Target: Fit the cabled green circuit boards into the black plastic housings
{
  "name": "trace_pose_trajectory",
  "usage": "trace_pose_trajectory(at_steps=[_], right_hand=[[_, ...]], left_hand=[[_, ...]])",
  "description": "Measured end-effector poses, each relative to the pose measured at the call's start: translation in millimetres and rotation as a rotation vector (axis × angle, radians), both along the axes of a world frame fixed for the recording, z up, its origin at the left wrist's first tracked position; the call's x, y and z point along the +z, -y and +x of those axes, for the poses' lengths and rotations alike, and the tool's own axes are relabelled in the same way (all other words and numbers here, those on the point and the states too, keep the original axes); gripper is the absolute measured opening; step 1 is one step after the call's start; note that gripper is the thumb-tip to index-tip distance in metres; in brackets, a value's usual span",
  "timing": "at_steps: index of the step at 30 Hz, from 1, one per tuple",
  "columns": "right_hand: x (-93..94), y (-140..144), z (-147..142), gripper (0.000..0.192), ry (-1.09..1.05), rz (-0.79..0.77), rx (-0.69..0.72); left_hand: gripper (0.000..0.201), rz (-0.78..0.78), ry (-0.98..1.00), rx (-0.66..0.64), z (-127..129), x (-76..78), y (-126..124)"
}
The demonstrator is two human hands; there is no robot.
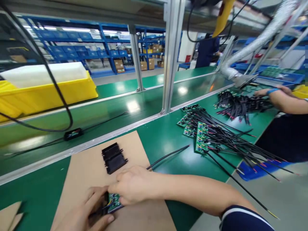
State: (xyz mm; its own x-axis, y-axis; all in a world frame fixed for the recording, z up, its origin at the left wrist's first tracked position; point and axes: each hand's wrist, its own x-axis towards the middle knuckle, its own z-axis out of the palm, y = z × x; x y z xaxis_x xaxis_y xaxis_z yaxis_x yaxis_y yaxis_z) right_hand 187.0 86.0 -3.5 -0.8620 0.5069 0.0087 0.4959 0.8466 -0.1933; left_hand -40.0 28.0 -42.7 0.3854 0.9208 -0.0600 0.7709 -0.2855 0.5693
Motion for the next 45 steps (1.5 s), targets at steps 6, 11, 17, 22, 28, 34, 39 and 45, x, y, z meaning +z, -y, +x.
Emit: trace_pose_trajectory(at_steps=[6,11,17,22,28,34,39,45], right_hand=[[-5.5,19,6,0.015,-0.006,-0.016,0.031],[-11.1,28,4,0.012,0.004,-0.021,0.012],[-10.8,26,-1,0.006,0.036,-0.071,0.007],[-26.8,26,3,0.008,-0.017,-0.206,-0.062],[-30.6,28,3,0.004,-0.058,-0.264,-0.053],[-24.3,29,3,0.009,-0.104,-0.206,-0.054],[-24.1,28,3,0.012,-0.157,-0.135,-0.025],[-24.7,28,4,0.012,-0.216,-0.134,-0.053]], left_hand=[[0.05,-0.037,-0.014,0.08,24,14.5,28],[0.049,-0.06,-0.061,0.126,32,16.6,37],[0.048,-0.07,-0.105,0.098,32,17.0,38],[0.048,-0.085,-0.102,0.106,35,13.9,39],[0.055,-0.142,-0.076,0.065,25,25.8,37],[0.022,-0.035,-0.099,-0.022,13,37.0,40],[0.019,0.365,-0.232,-0.021,20,22.1,46],[0.018,0.388,-0.28,-0.016,16,11.3,53]])
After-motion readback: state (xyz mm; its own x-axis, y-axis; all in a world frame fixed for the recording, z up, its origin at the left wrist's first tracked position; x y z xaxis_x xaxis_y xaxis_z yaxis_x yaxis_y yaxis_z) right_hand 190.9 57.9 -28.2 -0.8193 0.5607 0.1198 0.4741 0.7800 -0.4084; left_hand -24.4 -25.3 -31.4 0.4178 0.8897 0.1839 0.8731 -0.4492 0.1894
